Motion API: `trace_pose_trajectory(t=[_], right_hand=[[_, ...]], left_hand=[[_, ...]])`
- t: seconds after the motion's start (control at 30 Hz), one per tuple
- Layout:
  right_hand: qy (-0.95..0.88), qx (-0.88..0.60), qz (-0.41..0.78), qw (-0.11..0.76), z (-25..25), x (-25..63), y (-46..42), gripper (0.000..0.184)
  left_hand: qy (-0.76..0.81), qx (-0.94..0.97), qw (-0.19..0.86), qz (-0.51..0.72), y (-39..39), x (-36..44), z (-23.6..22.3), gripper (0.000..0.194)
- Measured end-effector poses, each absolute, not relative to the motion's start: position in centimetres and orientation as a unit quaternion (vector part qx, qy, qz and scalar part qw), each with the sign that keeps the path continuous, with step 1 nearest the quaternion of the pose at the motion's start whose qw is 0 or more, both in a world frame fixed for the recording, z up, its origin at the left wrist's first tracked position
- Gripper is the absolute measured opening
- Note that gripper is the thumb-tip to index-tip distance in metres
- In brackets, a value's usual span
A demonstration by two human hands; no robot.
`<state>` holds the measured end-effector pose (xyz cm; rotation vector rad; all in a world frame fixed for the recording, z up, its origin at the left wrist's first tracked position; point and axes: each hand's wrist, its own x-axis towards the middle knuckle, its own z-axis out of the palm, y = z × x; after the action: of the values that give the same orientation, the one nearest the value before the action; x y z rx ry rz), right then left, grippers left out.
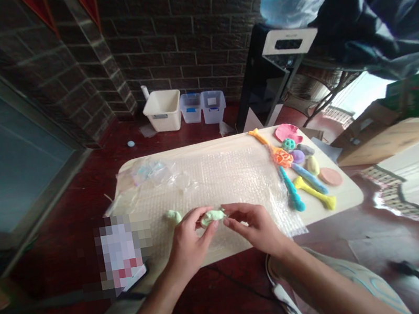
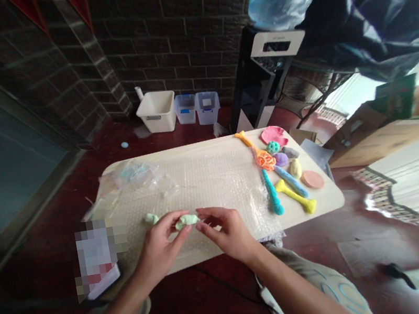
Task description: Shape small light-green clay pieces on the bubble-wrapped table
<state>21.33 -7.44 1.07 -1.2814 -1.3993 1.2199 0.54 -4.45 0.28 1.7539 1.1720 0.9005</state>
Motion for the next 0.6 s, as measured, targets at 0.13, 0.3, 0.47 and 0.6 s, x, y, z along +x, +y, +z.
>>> trace_pose_trajectory(t=[0.13,0.3,0.47,0.6], right_hand=[[-0.531,-0.493,0.514,0.459,0.86,20.97,-7.19,0.027],[-0.522,-0.486,0.530,0.459,1.28,20.89,-7.31,0.021],[-0.494,-0.474,0.561,0.465,1.47,20.84,-7.40,0.023],[-0.489,-0.490,0.556,0.460,1.46,20.66,-7.26,0.023]], left_hand=[[0.442,0.699,0.426,0.366,-4.78,0.68,0.35,0.030],[0.438,0.718,0.405,0.359,-5.03,0.74,0.75,0.028],[0.419,0.728,0.399,0.369,-5.06,0.64,0.73,0.023],[0.404,0.743,0.375,0.379,-5.15,0.50,0.72,0.021]])
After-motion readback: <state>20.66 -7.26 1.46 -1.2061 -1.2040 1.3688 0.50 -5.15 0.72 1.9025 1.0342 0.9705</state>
